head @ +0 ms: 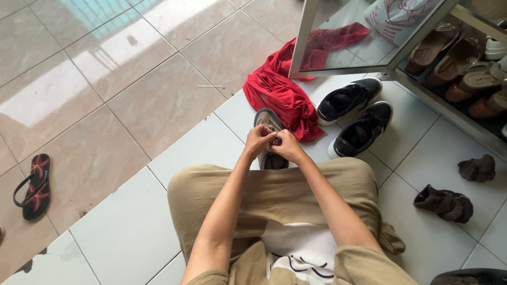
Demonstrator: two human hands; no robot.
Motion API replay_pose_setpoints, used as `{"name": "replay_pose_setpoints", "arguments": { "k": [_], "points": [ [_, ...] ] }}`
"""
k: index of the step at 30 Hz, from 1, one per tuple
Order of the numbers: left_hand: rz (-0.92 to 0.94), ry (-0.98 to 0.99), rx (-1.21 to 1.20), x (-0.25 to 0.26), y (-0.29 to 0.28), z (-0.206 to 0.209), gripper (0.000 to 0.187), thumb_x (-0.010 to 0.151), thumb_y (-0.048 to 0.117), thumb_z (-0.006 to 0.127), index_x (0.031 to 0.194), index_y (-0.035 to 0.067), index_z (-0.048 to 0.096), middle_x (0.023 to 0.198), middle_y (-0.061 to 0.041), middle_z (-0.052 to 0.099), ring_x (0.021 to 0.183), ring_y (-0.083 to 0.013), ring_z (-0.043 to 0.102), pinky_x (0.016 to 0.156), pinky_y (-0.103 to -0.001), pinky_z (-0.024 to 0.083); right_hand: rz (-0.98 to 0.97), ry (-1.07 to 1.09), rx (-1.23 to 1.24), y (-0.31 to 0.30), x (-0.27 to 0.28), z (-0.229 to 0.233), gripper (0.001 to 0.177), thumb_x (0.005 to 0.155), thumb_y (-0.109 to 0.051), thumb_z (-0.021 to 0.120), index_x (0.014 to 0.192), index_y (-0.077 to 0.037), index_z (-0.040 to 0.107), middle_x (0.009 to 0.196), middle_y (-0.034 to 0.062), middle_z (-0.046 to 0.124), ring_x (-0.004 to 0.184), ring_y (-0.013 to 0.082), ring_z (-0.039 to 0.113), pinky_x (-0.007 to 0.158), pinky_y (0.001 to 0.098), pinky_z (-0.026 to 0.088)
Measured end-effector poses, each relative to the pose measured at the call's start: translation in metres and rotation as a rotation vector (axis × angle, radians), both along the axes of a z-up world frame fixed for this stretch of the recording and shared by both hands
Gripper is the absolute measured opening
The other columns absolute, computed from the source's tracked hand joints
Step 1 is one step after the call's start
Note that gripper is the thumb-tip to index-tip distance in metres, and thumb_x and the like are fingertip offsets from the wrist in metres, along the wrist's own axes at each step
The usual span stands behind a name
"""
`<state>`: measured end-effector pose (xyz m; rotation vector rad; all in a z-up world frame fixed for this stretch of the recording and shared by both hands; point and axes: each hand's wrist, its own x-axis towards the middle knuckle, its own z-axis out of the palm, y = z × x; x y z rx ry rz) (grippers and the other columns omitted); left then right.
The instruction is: The person sits on the floor and cleans a brown shoe using a red cloth and a dark sock. They wipe the exterior surfaces of the shoe, then use the sock to clean the interior before placing the shoe back on a shelf.
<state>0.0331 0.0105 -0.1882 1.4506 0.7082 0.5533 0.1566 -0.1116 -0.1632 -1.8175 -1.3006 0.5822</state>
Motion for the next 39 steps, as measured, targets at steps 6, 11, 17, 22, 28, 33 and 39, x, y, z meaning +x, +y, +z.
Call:
{"name": "replay_pose_setpoints", "arguments": {
  "k": [6, 11, 17, 22, 28, 33, 39],
  "points": [
    [0.011, -0.05, -0.178, -0.001, 0.002, -0.005, 0.02, 0.086, 0.018, 0.079, 0.088, 0.002, 0.068, 0.076, -0.003, 0.07, 0.068, -0.0092, 0.065, 0.062, -0.024, 0.052, -0.199, 0.103, 0.014, -0.005, -0.011, 0.012, 0.022, 0.086, -0.02, 0.081, 0.093, 0.0, 0.075, 0.081, 0.0077, 0.073, 0.073, 0.0172, 0.072, 0.065, 0.0318, 0.054],
    [0.09, -0.035, -0.225, 0.002, 0.001, -0.018, 0.022, 0.087, 0.021, 0.08, 0.088, 0.002, 0.068, 0.076, -0.002, 0.067, 0.063, -0.0073, 0.057, 0.056, -0.023, 0.044, -0.269, 0.344, 0.158, -0.008, -0.023, 0.025, 0.016, 0.087, -0.009, 0.078, 0.091, 0.0, 0.065, 0.077, 0.0047, 0.075, 0.074, 0.0117, 0.074, 0.062, 0.0285, 0.057],
    [0.168, -0.031, -0.257, 0.016, 0.012, -0.054, 0.021, 0.087, 0.021, 0.08, 0.088, 0.004, 0.068, 0.077, 0.0, 0.067, 0.064, -0.0068, 0.056, 0.059, -0.023, 0.047, -0.214, 0.017, 0.309, -0.015, -0.035, 0.044, 0.016, 0.088, -0.009, 0.078, 0.09, -0.001, 0.064, 0.099, 0.0116, 0.067, 0.082, 0.0199, 0.071, 0.072, 0.0321, 0.057],
    [0.403, 0.134, -0.294, 0.019, 0.03, -0.073, 0.023, 0.083, 0.022, 0.084, 0.085, 0.004, 0.069, 0.074, -0.002, 0.068, 0.063, -0.0107, 0.058, 0.058, -0.029, 0.048, -0.062, -0.236, 0.233, -0.039, -0.037, 0.066, 0.016, 0.088, -0.013, 0.078, 0.089, -0.002, 0.066, 0.108, 0.0107, 0.065, 0.096, 0.0262, 0.067, 0.081, 0.0404, 0.052],
    [0.238, 0.278, -0.206, 0.05, 0.032, -0.052, 0.021, 0.08, 0.024, 0.083, 0.083, 0.006, 0.072, 0.076, -0.006, 0.075, 0.069, -0.0136, 0.069, 0.065, -0.03, 0.055, 0.02, -0.007, 0.154, -0.051, -0.057, 0.082, 0.024, 0.088, -0.014, 0.072, 0.106, -0.001, 0.062, 0.103, 0.0102, 0.067, 0.081, 0.0212, 0.067, 0.075, 0.0345, 0.053],
    [0.201, 0.427, 0.066, 0.055, 0.031, -0.018, 0.025, 0.075, 0.029, 0.086, 0.083, 0.009, 0.073, 0.079, -0.006, 0.078, 0.076, -0.0181, 0.076, 0.075, -0.033, 0.057, -0.015, 0.253, 0.01, -0.042, -0.063, 0.079, 0.023, 0.096, -0.018, 0.068, 0.088, 0.0, 0.056, 0.071, 0.0085, 0.064, 0.064, 0.0171, 0.063, 0.061, 0.0336, 0.051],
    [0.317, 0.741, 0.139, 0.05, 0.024, 0.012, 0.024, 0.075, 0.038, 0.088, 0.084, 0.02, 0.077, 0.121, -0.004, 0.062, 0.117, -0.0276, 0.058, 0.099, -0.056, 0.044, -0.077, 0.077, 0.059, -0.05, -0.066, 0.069, 0.024, 0.097, -0.017, 0.068, 0.088, 0.0, 0.053, 0.067, 0.0153, 0.059, 0.058, 0.0258, 0.055, 0.058, 0.0394, 0.046]
  ]
}}
